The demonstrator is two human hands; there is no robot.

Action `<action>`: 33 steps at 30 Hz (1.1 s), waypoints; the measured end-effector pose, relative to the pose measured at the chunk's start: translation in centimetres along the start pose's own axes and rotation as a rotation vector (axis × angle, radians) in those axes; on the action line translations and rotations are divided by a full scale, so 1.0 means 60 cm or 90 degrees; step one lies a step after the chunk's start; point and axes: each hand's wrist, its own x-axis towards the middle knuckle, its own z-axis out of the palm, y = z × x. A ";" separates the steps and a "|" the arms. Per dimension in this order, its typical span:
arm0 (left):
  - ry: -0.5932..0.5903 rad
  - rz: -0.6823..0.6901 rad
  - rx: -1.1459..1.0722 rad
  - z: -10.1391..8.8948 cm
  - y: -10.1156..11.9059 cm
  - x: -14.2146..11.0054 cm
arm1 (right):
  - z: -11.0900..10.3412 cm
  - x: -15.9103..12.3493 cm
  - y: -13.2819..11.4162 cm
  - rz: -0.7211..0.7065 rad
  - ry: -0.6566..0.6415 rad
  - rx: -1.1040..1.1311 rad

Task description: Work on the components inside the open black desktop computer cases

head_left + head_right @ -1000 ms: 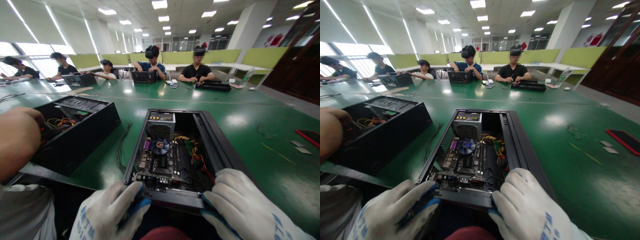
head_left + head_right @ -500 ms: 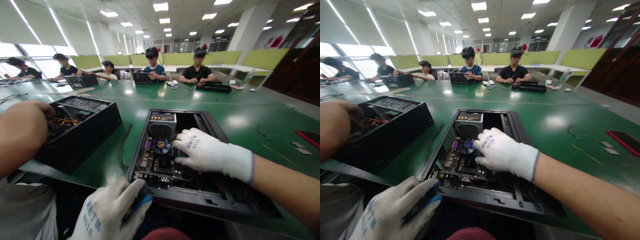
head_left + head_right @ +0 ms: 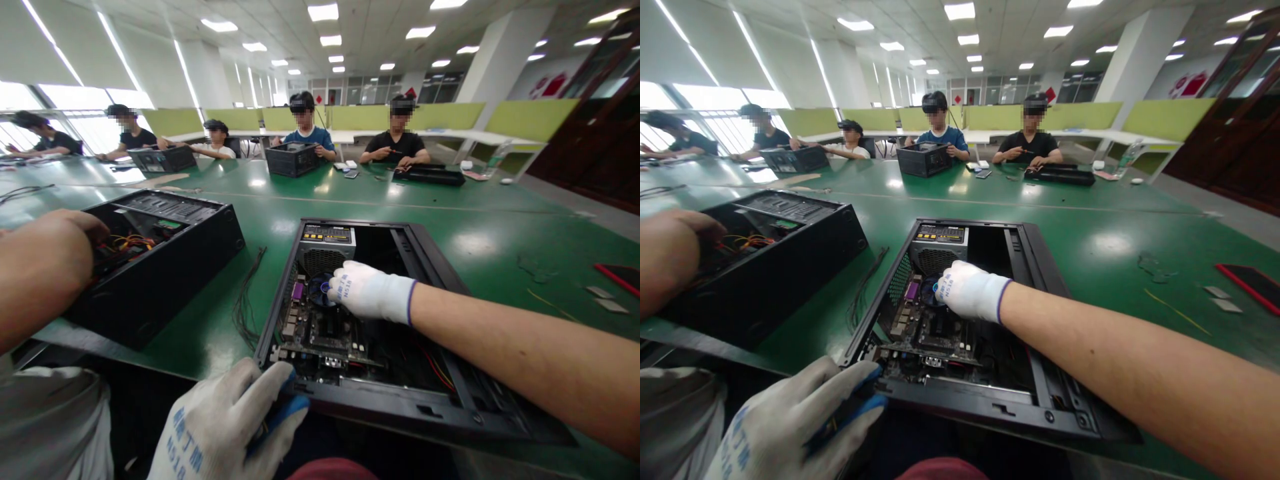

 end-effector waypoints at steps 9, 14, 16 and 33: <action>-0.011 -0.025 -0.002 0.002 0.003 -0.002 | -0.057 -0.069 0.008 0.088 -0.066 0.054; -0.015 -0.031 -0.006 0.003 0.005 -0.006 | -0.065 -0.093 0.029 0.204 -0.116 0.065; -0.022 -0.033 -0.008 0.004 0.004 -0.007 | -0.061 -0.097 0.041 0.245 -0.099 0.078; -0.031 -0.036 -0.001 0.003 0.004 -0.010 | -0.014 -0.048 0.096 0.280 -0.093 0.001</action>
